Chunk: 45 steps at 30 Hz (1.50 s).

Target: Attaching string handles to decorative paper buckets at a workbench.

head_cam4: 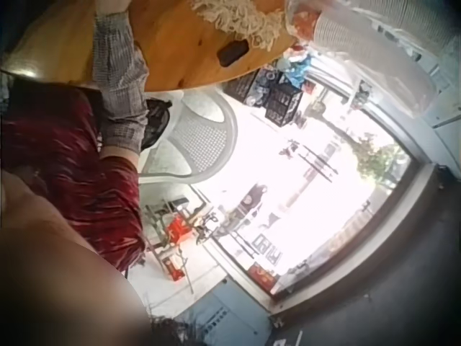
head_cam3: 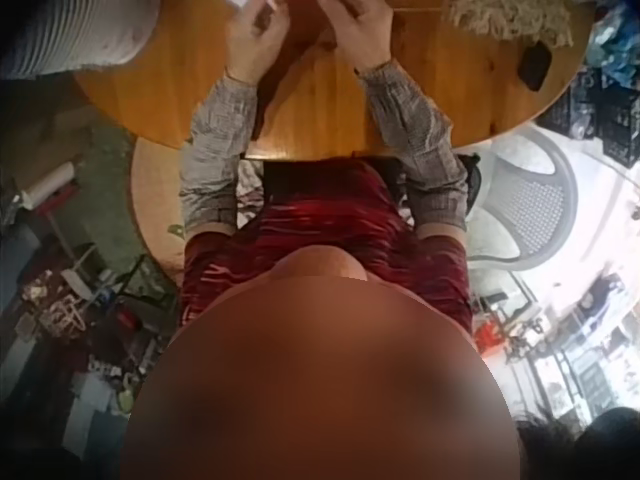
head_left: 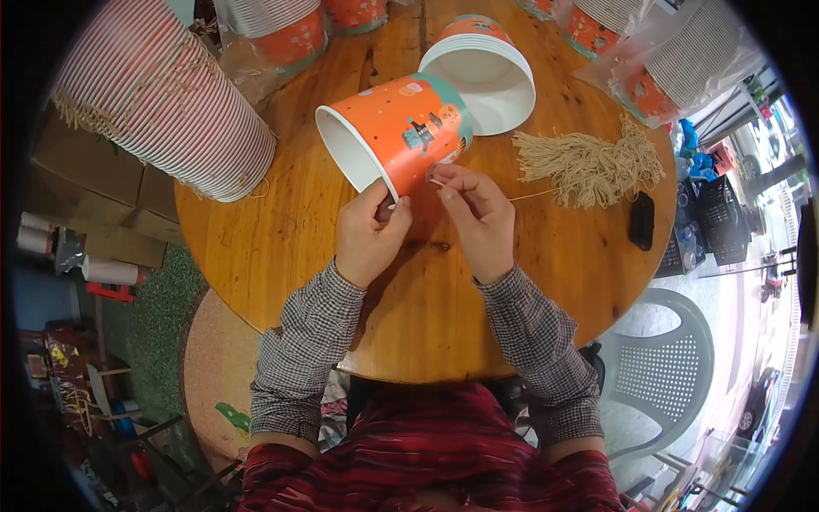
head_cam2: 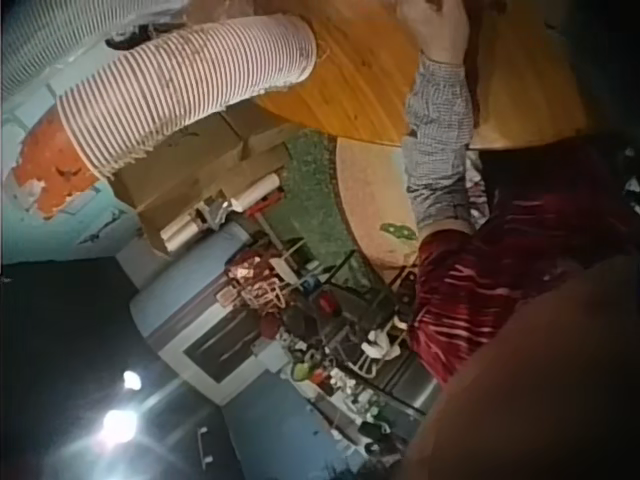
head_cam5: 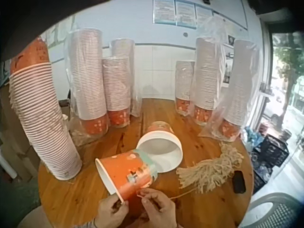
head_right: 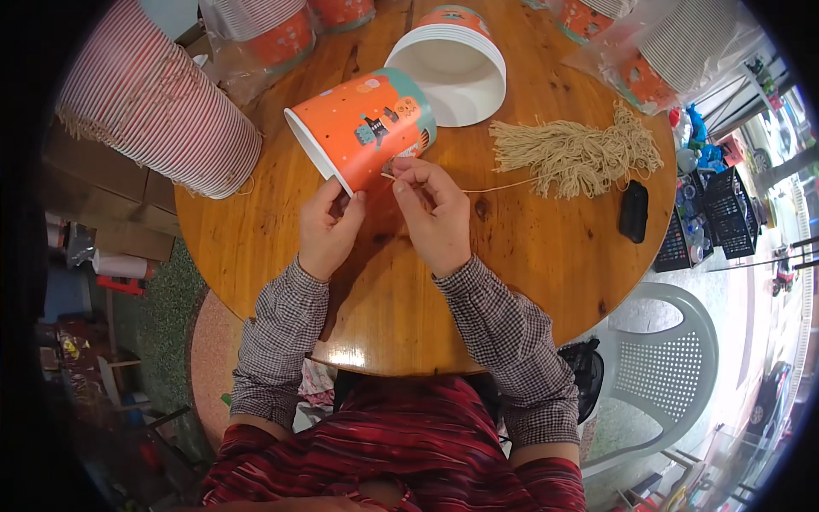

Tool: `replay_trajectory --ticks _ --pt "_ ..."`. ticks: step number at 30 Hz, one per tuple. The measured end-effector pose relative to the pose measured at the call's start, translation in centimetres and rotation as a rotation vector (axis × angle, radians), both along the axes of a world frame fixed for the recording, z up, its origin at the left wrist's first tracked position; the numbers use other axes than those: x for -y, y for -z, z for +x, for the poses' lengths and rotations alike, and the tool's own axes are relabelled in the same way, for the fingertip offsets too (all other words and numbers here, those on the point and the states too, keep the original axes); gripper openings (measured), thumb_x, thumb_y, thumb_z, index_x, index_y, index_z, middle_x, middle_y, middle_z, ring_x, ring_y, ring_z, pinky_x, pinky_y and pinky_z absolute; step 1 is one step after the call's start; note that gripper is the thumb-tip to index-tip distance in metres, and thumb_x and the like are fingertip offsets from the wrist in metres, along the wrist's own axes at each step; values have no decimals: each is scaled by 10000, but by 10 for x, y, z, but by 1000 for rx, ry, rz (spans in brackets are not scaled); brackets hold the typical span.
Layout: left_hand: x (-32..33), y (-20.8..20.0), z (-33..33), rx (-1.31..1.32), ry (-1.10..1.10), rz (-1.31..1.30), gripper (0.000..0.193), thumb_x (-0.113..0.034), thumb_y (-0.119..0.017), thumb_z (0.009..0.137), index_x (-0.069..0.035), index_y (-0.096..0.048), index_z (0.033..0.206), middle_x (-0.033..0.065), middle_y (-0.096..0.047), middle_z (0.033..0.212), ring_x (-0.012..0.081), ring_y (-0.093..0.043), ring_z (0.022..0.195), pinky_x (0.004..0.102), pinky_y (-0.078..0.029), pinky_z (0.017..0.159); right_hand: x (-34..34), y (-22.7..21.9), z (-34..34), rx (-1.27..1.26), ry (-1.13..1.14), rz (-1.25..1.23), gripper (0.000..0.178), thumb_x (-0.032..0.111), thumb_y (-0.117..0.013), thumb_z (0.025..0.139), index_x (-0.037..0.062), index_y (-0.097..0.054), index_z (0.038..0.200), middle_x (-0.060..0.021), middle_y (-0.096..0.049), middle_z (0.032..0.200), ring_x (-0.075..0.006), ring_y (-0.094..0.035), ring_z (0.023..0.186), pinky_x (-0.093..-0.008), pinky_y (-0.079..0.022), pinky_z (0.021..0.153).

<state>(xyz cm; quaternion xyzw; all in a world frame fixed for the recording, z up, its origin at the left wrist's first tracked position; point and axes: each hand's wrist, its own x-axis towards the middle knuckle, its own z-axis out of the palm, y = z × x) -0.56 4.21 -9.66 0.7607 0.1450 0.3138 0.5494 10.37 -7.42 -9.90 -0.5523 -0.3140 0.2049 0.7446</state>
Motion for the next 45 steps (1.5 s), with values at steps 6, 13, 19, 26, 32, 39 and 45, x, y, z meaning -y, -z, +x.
replay_trajectory --ticks 6,13,19,26,32,39,45 --pt "2 -6 0 21 9 -92 219 -12 -551 917 32 -592 1128 -47 -548 867 12 -461 716 182 -392 613 6 -5 -2 64 14 -4 77 -37 -537 907 -35 -561 980 -125 -597 1199 -160 -590 1070 -271 -474 913" --pt "-5 0 0 104 -27 -186 206 -40 -554 930 39 -599 1115 -17 -594 869 29 -517 733 189 -436 650 10 -5 2 66 28 -44 86 -43 -533 905 -29 -565 984 -149 -578 1229 -175 -581 1097 -280 -459 933" --pt "-23 -4 0 179 -143 -298 178 -103 -563 955 30 -623 1057 -26 -595 811 33 -510 683 203 -418 592 4 8 2 85 23 -24 74 -6 -579 897 -8 -571 970 -145 -584 1237 -147 -592 1050 -263 -480 883" --pt "-39 16 -6 -129 -228 73 221 -179 -582 946 38 -622 962 66 -569 668 108 -516 601 301 -405 534 5 5 1 95 -7 -93 76 -25 -543 909 -18 -547 985 -134 -553 1293 -171 -565 1124 -276 -460 944" --pt "-31 11 -13 -142 -124 751 193 -123 -660 861 25 -634 983 120 -583 669 152 -575 606 286 -447 574 5 7 6 80 -7 -13 64 -33 -523 915 -15 -540 975 -160 -518 1333 -198 -535 1191 -297 -439 983" --pt "-7 -14 -22 169 91 -260 470 23 -654 849 43 -449 1271 88 -565 1202 147 -573 1080 281 -474 928 9 -6 -5 70 -50 85 74 -38 -520 915 -12 -534 983 -176 -491 1361 -223 -515 1228 -315 -425 1002" --pt "-12 -5 -19 196 75 -398 398 28 -629 862 13 -464 1224 94 -570 1180 153 -578 1062 284 -463 940 13 -8 -13 243 -1 -7 72 -17 -583 879 -11 -549 942 -198 -515 1334 -274 -536 1215 -340 -421 1002"
